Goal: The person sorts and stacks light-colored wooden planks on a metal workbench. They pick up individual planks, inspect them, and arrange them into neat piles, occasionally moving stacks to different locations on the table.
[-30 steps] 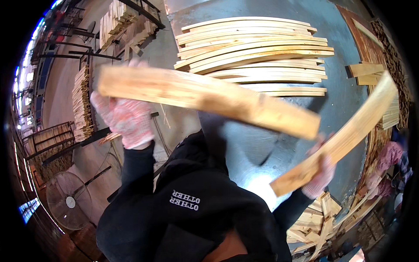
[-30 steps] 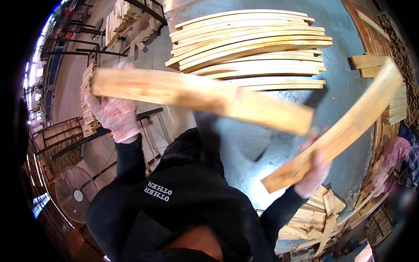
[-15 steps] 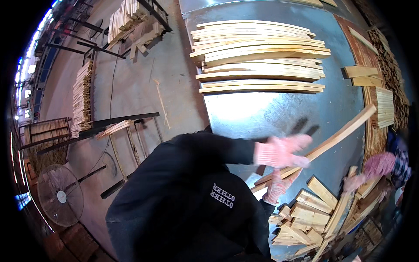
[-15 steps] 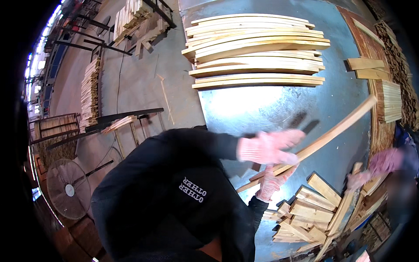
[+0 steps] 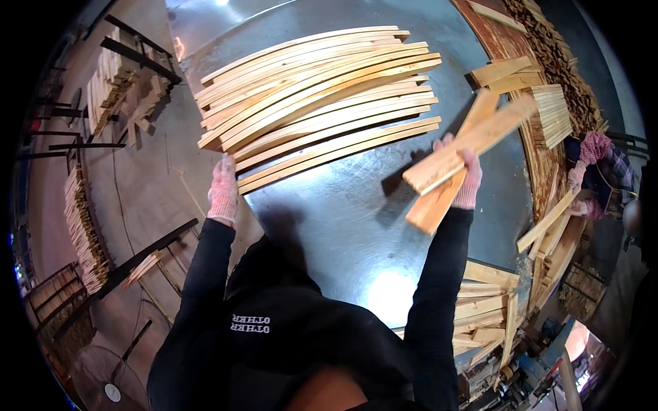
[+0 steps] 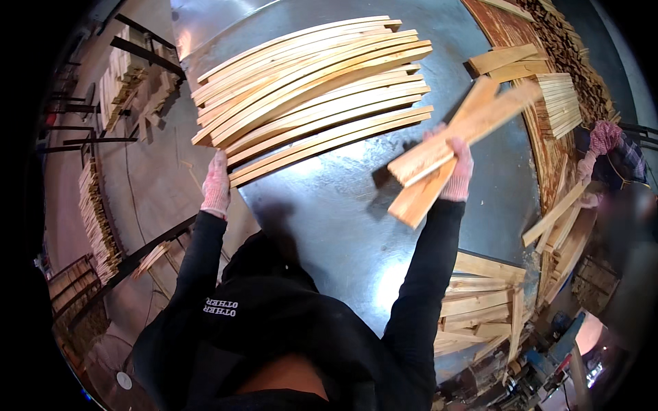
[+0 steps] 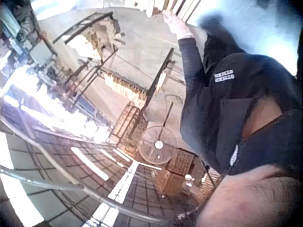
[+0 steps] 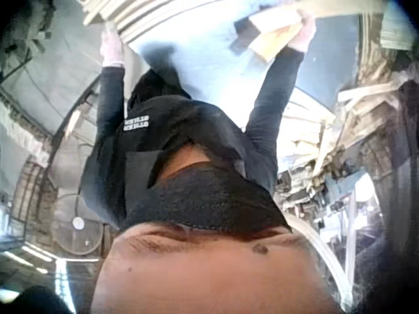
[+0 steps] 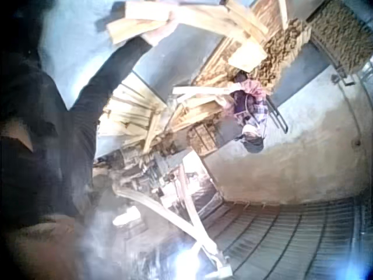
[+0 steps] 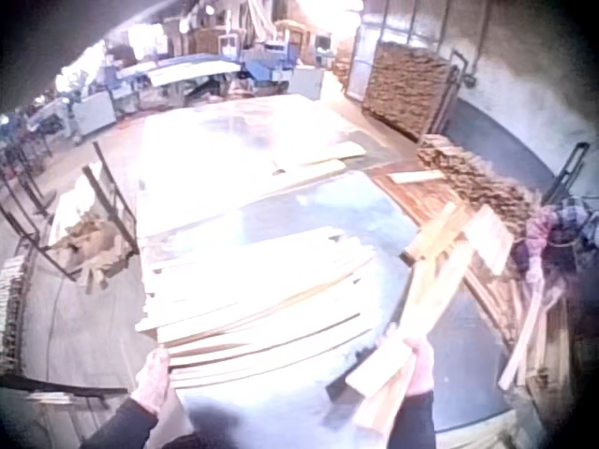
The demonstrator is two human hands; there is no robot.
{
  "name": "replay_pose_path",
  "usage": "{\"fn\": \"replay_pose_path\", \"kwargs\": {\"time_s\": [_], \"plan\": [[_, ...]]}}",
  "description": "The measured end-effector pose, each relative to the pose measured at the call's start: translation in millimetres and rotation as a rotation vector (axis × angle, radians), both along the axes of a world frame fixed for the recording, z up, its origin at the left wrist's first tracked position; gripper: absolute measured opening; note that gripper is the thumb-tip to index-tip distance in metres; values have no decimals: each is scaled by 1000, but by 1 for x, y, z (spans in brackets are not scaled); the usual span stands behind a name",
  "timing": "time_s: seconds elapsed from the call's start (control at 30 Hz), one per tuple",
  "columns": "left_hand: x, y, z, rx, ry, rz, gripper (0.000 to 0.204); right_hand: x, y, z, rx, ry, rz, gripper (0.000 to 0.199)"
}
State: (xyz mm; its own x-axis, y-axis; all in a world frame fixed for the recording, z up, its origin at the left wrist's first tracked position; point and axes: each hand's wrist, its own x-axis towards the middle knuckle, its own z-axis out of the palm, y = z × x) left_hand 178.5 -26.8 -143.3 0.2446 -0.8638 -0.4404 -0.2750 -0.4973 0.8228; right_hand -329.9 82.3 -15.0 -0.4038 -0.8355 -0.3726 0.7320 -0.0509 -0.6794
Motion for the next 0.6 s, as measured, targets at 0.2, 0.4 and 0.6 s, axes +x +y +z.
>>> {"fn": "replay_pose_path", "kwargs": {"time_s": [0.2, 0.4, 0.6], "plan": [[-1, 2, 9, 95, -48, -43, 82, -45, -78, -28, -61, -3, 199, 51], [-40, 7, 91, 183, -214, -120, 72, -28, -81, -28, 39, -57, 342, 70], [30, 21, 19, -1, -112, -86, 58, -12, -67, 11, 14, 101, 278, 80]]}}
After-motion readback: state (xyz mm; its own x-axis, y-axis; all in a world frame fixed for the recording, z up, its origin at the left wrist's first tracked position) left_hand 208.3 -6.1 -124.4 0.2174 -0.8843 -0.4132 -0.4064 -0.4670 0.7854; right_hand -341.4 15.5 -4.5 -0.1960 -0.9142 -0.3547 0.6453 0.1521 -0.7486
